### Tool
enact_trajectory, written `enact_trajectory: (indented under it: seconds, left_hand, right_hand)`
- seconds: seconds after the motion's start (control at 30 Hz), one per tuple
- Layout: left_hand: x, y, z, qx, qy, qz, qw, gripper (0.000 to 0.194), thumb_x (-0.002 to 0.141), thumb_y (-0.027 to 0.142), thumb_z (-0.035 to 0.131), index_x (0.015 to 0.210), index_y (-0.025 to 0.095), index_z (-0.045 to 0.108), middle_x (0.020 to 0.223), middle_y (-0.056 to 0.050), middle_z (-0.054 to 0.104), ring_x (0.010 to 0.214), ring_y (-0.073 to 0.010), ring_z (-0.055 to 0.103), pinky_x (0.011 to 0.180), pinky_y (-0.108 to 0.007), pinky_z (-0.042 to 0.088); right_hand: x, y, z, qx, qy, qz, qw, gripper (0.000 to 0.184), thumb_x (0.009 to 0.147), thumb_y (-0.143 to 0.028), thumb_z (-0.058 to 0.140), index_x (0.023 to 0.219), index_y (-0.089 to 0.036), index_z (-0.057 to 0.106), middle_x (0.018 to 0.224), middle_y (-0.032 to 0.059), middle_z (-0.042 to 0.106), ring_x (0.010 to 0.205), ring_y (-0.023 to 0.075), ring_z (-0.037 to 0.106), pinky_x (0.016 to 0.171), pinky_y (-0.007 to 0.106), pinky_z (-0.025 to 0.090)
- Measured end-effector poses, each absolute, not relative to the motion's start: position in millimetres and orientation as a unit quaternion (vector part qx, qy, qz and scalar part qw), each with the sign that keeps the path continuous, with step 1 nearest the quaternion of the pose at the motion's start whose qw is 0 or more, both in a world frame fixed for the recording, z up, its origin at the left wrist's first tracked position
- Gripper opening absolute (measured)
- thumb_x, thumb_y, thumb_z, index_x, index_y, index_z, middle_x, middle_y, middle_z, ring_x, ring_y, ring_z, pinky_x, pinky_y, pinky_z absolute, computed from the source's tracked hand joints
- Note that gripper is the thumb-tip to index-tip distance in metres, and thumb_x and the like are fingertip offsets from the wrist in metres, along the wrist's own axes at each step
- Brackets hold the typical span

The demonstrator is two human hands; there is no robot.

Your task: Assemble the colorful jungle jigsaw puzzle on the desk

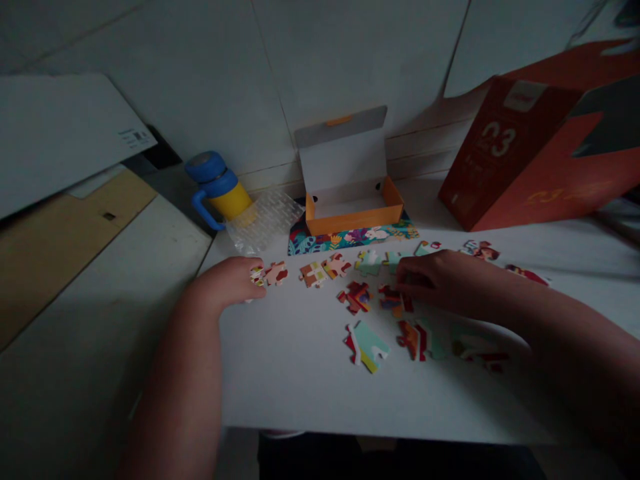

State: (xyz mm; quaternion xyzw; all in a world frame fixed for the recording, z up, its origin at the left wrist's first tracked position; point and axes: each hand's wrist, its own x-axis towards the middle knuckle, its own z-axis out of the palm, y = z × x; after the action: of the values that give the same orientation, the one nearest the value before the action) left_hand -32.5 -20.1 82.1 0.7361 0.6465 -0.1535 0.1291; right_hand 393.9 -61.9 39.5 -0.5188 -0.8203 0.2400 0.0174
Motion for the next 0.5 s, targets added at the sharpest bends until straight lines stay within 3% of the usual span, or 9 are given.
enact_trajectory:
  seconds: [0.1, 0.3, 0.5]
  left_hand:
    - [-40.8, -18.2, 81.8, 0.701, 0.683, -0.126, 0.163, 0.024, 0.073, 0.035, 0.071, 0.094, 0.024, 0.066, 0.077, 0.001, 0.071, 0.067, -0.0192, 0.068, 0.06, -0.028, 0.042]
    - [-25.2, -18.9, 79.8, 0.688, 0.69, -0.064, 0.217, 0.025, 0.077, 0.035, 0.071, 0.099, 0.024, 0.064, 0.075, 0.003, 0.071, 0.067, -0.0186, 0.069, 0.058, -0.026, 0.043]
    - [-0.3, -18.3, 69.4, 0.746, 0.649, 0.0, 0.151, 0.023, 0.08, 0.037, 0.07, 0.098, 0.023, 0.064, 0.08, 0.0, 0.07, 0.076, -0.0212, 0.067, 0.063, -0.028, 0.041]
  right_hand:
    - [394.1, -61.7, 37.2, -0.516, -0.821, 0.241, 0.028, 0.027, 0.104, -0.048, 0.06, 0.097, -0.027, 0.076, 0.079, 0.0044, 0.078, 0.064, 0.0193, 0.068, 0.061, 0.03, 0.042]
    - [393.3, -62.1, 38.1, -0.51, -0.823, 0.25, 0.023, 0.027, 0.104, -0.045, 0.057, 0.098, -0.027, 0.076, 0.081, 0.0036, 0.08, 0.065, 0.0187, 0.069, 0.062, 0.03, 0.043]
    - [393.2, -62.3, 40.2, -0.507, -0.821, 0.261, 0.027, 0.026, 0.103, -0.043, 0.058, 0.095, -0.026, 0.075, 0.079, 0.0042, 0.079, 0.064, 0.0184, 0.069, 0.062, 0.029, 0.043]
